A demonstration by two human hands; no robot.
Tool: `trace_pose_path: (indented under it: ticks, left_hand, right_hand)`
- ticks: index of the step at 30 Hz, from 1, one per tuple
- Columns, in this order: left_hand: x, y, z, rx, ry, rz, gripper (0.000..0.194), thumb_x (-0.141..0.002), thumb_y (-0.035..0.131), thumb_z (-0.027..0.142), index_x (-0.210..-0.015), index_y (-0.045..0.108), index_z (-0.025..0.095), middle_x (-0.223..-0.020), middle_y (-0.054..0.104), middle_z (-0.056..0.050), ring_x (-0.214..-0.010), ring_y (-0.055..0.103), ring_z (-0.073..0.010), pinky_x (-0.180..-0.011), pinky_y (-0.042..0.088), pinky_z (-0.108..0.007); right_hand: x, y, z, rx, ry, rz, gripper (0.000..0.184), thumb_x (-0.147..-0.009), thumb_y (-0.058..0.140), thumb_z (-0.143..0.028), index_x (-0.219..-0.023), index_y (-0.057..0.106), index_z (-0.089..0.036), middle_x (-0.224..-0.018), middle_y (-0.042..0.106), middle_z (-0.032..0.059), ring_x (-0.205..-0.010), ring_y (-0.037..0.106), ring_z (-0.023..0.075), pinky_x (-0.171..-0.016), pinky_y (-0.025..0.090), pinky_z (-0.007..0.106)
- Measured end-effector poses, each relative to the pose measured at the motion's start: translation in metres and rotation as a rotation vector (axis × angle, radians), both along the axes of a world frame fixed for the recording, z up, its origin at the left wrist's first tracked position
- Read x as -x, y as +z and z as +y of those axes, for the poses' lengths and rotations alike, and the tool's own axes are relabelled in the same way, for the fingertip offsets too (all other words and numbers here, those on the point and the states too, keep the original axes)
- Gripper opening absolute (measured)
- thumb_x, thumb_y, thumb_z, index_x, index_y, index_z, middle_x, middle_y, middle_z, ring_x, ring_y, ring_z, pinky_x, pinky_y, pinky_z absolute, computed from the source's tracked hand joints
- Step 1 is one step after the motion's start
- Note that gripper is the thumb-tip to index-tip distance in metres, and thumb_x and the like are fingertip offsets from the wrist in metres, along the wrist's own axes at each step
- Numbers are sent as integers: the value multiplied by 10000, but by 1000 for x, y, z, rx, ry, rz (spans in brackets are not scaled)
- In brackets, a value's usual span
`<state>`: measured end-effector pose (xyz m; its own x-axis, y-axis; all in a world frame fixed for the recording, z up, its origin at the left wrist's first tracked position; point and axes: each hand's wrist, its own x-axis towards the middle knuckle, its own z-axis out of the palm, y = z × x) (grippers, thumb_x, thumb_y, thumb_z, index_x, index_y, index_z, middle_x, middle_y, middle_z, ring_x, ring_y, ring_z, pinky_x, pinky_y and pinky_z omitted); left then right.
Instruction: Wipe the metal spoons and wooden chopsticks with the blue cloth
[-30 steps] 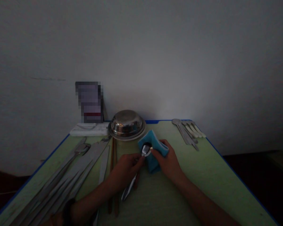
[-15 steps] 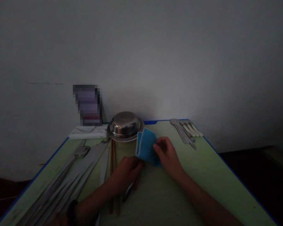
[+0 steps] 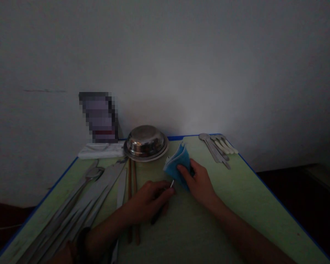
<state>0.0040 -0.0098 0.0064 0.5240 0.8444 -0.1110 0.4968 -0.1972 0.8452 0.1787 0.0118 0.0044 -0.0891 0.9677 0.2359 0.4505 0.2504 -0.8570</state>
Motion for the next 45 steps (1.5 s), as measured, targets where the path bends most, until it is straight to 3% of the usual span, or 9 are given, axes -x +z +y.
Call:
trace_pose_path:
  ticks: [6, 13, 18, 20, 25, 30, 34, 38, 45]
  left_hand:
    - [-1, 2, -2, 32, -19, -8, 292, -902, 358, 348, -766, 548, 172, -461, 494, 63, -421, 467, -91, -454, 366, -171]
    - [1, -2, 1, -44, 59, -5, 285, -912, 309, 350, -831, 523, 180, -456, 428, 79, -415, 458, -106, -435, 340, -187]
    - [0, 2, -4, -107, 44, 27, 261, -883, 374, 347, -786, 557, 188, -520, 465, 53, -463, 469, -114, -480, 341, -205]
    - [0, 2, -6, -121, 29, 35, 258, -877, 386, 345, -752, 553, 195, -518, 454, 51, -466, 456, -116, -474, 330, -206]
    - [1, -1, -7, -134, -10, 41, 268, -890, 376, 342, -726, 530, 197, -538, 472, 46, -478, 460, -112, -480, 331, -204]
    - [2, -1, -5, -70, -46, 38, 284, -912, 349, 373, -835, 547, 186, -512, 482, 59, -458, 475, -105, -473, 345, -193]
    - [2, -2, -2, -104, -20, 84, 326, -917, 328, 370, -799, 570, 187, -512, 434, 62, -464, 447, -106, -467, 325, -197]
    - [0, -6, 1, -59, 54, 19, 323, -920, 297, 382, -804, 527, 187, -519, 411, 67, -477, 439, -113, -469, 330, -201]
    - [-1, -6, 3, -10, 80, 11, 330, -912, 294, 392, -829, 537, 184, -493, 366, 78, -456, 398, -112, -455, 315, -203]
  right_hand:
    - [-3, -4, 3, -7, -103, 263, 251, -809, 499, -444, -838, 521, -195, -746, 567, 3, -663, 506, 141, -612, 397, 256]
    - [-1, 1, -3, -22, 43, 394, 221, -873, 393, -312, -981, 568, -230, -958, 602, 15, -879, 547, 149, -793, 416, 266]
    - [3, -7, -3, 112, 85, 458, 466, -771, 568, -335, -1205, 414, -263, -1046, 589, 34, -862, 577, 164, -742, 468, 289]
    - [3, -9, -1, 171, 47, 453, 456, -722, 624, -363, -1128, 470, -224, -971, 614, 36, -823, 585, 168, -732, 476, 299]
    - [-2, -7, 2, 345, 131, 427, 279, -673, 660, -405, -804, 616, -164, -706, 628, -2, -611, 552, 134, -596, 454, 265]
    - [-2, -9, 3, 239, -32, 539, 291, -676, 654, -420, -829, 630, -174, -717, 641, -5, -611, 561, 135, -596, 453, 264]
    - [-2, -17, 8, 211, -177, 700, 344, -732, 577, -476, -898, 621, -178, -850, 668, 38, -800, 603, 192, -769, 466, 342]
    - [-1, -19, 14, 272, -159, 876, 393, -772, 466, -538, -931, 621, -214, -999, 666, 48, -957, 590, 222, -786, 477, 370]
    - [-5, -15, 25, 493, -68, 1366, 136, -723, 507, -271, -620, 583, -225, -599, 652, -37, -612, 612, 151, -698, 502, 303]
